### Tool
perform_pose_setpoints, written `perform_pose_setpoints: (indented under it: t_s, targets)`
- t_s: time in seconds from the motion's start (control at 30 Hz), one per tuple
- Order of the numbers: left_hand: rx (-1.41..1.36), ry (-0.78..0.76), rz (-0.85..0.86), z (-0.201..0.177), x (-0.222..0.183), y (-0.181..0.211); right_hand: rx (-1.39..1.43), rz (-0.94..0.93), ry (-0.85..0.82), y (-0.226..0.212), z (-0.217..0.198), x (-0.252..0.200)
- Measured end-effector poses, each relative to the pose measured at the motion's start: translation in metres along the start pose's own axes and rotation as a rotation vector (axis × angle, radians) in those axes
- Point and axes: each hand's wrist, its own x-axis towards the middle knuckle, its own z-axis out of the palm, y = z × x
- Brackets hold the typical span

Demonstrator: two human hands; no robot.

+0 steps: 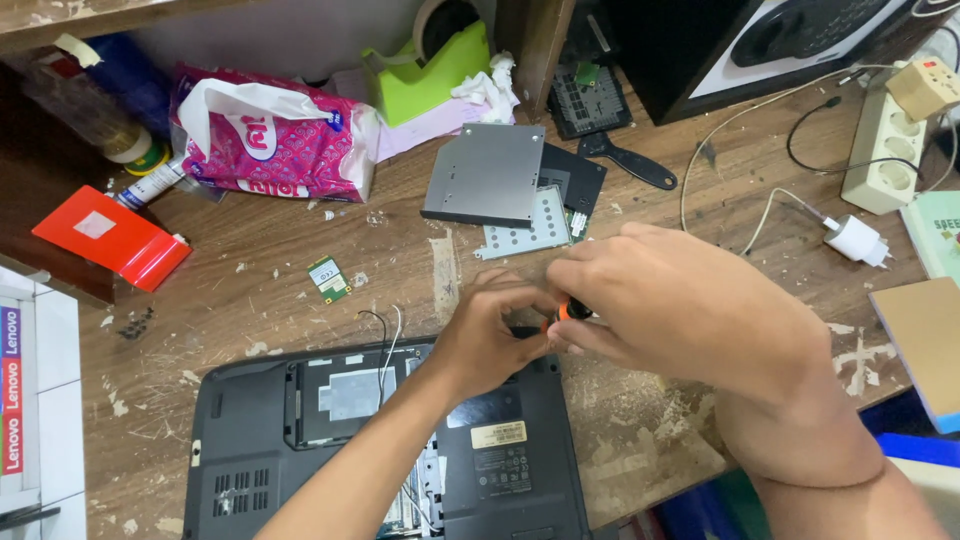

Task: Using a manual screwdriver to remove screws from the bottom casing of a laptop for repair.

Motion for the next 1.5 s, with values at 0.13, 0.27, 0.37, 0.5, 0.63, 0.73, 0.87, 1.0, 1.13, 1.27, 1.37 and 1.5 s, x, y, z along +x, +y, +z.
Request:
perform_pose_setpoints:
  t_s: [0.13,0.27,0.37,0.5,0.63,0.73,0.87,1.0,1.13,1.27,1.37,1.5]
  targets:
    - [-0.004,-0.018,-0.059,-0.003,0.002,0.009,0.035,-0.021,-0.016,0.006,0.007,0.003]
    - [-0.02,-0.016,-0.048,-0.004,0.002,0.013,-0.088,-0.243,0.157,0.011,0.015,-0.001]
    - [0.002,-0.017,-0.013,-0.001,0.0,0.003,-0.037,-0.156,0.129,0.008,0.012,-0.001]
    - [-0.027,0.002,-0.07,-0.003,0.003,0.014,0.035,-0.023,0.047,0.005,0.007,0.003]
    - [-0.048,-0.039,-0.037,-0.014,0.008,0.03,0.073,-0.136,0.098,0.009,0.012,0.003]
    - [-0.059,-0.05,-0.021,-0.015,0.006,0.03,-0.106,-0.212,0.114,0.011,0.015,-0.001]
    - [-0.044,-0.012,-0.023,-0.006,0.003,0.013,0.014,-0.183,0.17,0.011,0.017,-0.002]
    - [-0.07,0.025,-0.026,-0.005,0.004,0.013,0.074,-0.113,0.096,0.009,0.012,0.003]
    - [-0.028,-0.032,-0.086,-0.01,0.004,0.025,0.063,-0.247,0.202,0.014,0.021,0.004]
    - [-0.065,-0.026,-0.004,-0.017,0.013,0.043,-0.013,-0.25,0.122,0.016,0.017,0.0]
    - [-0.123,0.016,0.035,-0.012,0.012,0.034,0.008,-0.224,0.14,0.014,0.016,-0.002]
    - [-0.134,0.018,-0.146,-0.003,0.005,0.015,0.108,-0.016,0.041,0.003,-0.003,0.0]
